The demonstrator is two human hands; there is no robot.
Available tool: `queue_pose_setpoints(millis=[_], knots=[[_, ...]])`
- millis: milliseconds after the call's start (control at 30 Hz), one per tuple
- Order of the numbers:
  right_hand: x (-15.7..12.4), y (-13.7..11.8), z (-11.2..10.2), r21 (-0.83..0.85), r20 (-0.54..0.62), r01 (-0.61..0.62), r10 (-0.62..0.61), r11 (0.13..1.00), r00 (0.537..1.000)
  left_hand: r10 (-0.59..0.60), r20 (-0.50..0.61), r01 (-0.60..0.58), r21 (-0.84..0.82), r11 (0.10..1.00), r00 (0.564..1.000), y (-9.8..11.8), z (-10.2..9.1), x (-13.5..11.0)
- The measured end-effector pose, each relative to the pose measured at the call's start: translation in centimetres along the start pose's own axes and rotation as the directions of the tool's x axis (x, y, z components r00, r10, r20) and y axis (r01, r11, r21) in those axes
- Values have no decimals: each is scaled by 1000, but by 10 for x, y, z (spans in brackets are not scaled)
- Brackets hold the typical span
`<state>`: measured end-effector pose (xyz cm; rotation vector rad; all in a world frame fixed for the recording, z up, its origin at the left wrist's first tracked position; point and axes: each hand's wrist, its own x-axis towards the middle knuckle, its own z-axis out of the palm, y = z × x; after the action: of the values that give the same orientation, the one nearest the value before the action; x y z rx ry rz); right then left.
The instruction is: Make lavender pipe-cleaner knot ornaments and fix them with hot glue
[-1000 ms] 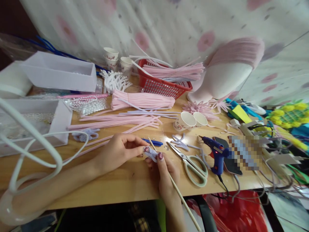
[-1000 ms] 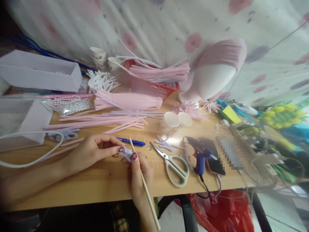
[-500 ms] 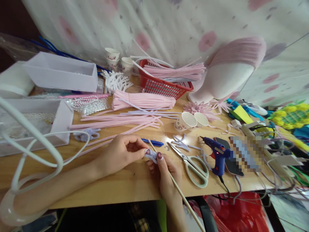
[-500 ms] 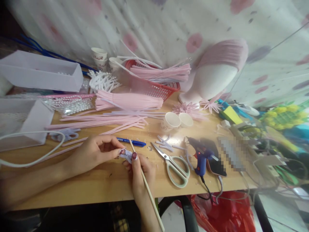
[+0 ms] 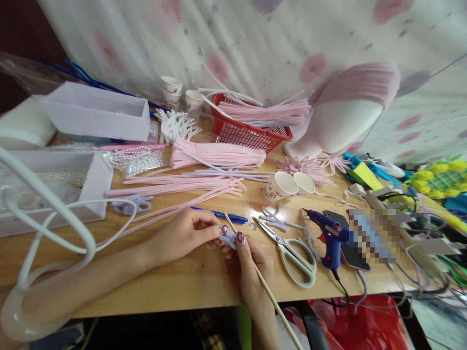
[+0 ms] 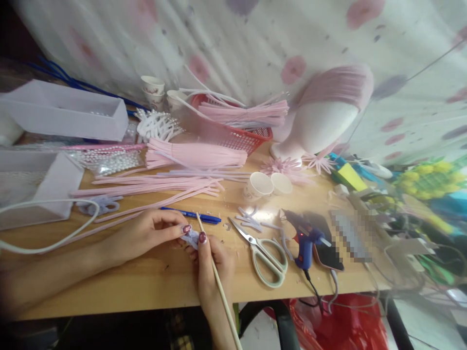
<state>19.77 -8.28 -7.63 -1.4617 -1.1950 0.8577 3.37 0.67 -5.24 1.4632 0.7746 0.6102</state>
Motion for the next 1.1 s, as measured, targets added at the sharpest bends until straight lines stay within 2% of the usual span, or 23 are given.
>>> queue_pose_setpoints(millis=[100, 233, 333, 467, 700, 933, 1100], knots=[[1, -1, 0, -7, 20, 10, -10, 1000, 1000, -11, 8, 11, -41, 999, 1000, -1, 0, 1], [0, -1, -1, -22, 16, 2, -2, 1000, 1000, -57, -41, 48, -188, 981, 998, 1, 3, 1], [-1, 0, -2, -16, 13, 2, -2, 1000, 1000, -89, -32, 79, -248, 966, 996, 5, 4, 0], [-2, -2, -3, -33, 20, 45, -44, 998, 999, -125, -21, 117, -234, 965, 992, 8, 4, -1], [-3, -6, -3, 33, 39, 81, -82, 996, 996, -98, -40, 88, -193, 977, 994, 3, 4, -2], [-3, 1, -6, 105, 77, 59, -67, 993, 995, -48, -91, 32, -171, 985, 995, 8, 4, -3], [-7, 2, -4, 202, 40, -46, 39, 978, 998, -74, -127, 47, -201, 979, 989, 9, 2, -3]])
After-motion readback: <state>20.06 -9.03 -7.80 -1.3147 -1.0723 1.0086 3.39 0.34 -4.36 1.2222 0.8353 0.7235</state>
